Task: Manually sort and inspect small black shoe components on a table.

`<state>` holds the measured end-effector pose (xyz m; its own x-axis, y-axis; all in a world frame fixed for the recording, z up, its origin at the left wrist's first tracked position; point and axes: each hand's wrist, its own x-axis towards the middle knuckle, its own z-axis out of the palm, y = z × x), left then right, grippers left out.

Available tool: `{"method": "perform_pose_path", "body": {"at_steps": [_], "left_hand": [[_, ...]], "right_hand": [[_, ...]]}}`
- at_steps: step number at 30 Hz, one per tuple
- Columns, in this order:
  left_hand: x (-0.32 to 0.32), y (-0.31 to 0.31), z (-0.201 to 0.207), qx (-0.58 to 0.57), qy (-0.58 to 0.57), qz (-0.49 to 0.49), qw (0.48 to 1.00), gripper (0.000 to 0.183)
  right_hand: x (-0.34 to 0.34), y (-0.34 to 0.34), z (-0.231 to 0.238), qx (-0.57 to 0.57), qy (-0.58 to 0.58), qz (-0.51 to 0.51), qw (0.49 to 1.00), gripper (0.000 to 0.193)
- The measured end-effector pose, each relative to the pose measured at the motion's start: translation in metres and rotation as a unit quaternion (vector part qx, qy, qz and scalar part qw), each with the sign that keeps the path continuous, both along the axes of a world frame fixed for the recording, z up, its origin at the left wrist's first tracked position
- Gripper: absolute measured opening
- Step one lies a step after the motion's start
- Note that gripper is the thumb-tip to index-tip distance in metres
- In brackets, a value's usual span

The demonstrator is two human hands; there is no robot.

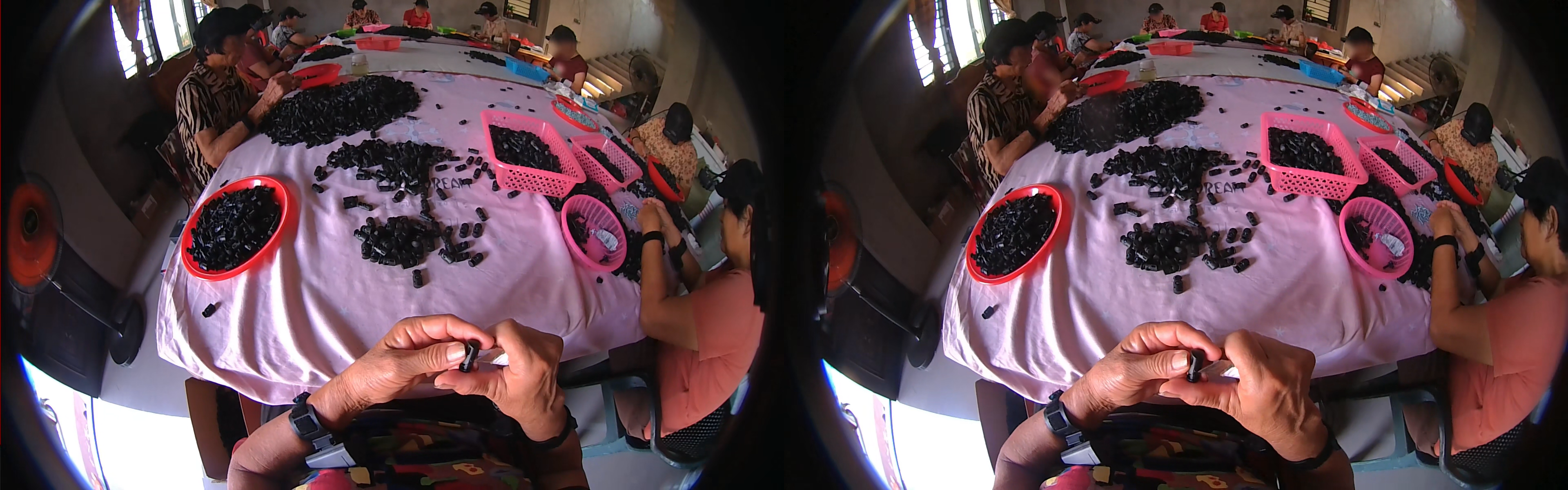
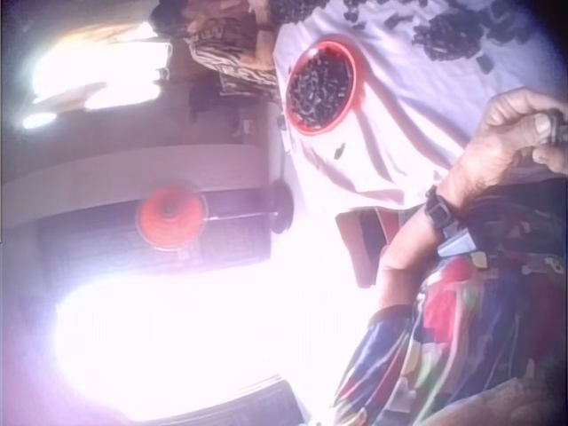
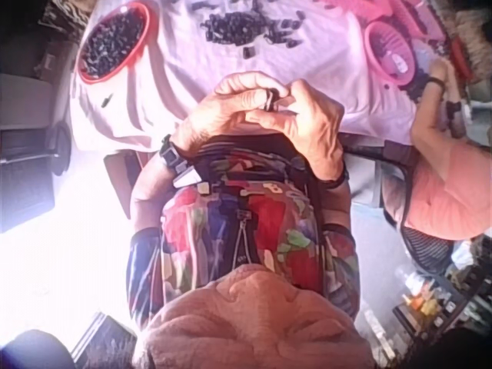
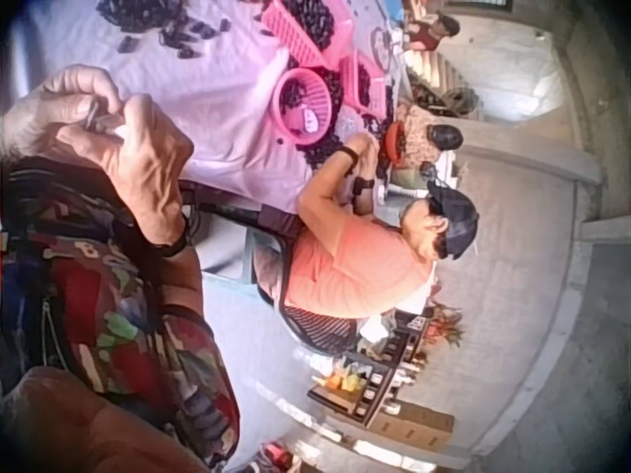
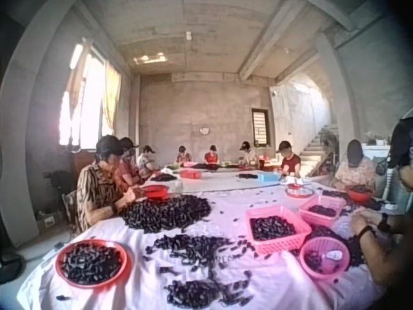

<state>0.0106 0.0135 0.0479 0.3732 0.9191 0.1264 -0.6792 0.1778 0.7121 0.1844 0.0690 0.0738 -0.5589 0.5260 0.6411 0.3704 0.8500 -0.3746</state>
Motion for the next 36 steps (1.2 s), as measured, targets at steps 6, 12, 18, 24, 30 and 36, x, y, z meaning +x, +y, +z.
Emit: {"method": "perform_pose_path", "body": {"at_steps": [6, 12, 18, 24, 30, 36], "left_hand": [[-0.001, 0.001, -0.001, 0.004, -0.024, -0.015, 1.0, 0.029], [0.004, -0.001, 0.007, -0.023, 0.012, 0.029, 0.999, 0.027], [-0.002, 0.002, -0.004, 0.024, -0.001, -0.005, 1.0, 0.028], [-0.002, 0.003, -0.003, 0.027, -0.008, -0.008, 1.0, 0.027], [-0.002, 0.003, -0.004, 0.03, 0.006, -0.005, 1.0, 0.027], [-0.002, 0.004, -0.007, 0.031, 0.02, 0.003, 0.999, 0.027]], "right_hand": [[-0.001, 0.0, 0.0, 0.009, 0.005, -0.003, 1.0, 0.067], [0.0, 0.001, -0.001, 0.008, -0.003, -0.004, 1.0, 0.066], [-0.001, -0.001, 0.001, 0.0, 0.001, 0.009, 1.0, 0.055], [0.0, 0.0, -0.001, -0.007, -0.002, 0.006, 1.0, 0.065], [-0.001, -0.001, -0.001, -0.017, -0.005, 0.011, 1.0, 0.064], [-0.002, -0.001, -0.002, -0.022, -0.006, 0.006, 1.0, 0.063]]}}
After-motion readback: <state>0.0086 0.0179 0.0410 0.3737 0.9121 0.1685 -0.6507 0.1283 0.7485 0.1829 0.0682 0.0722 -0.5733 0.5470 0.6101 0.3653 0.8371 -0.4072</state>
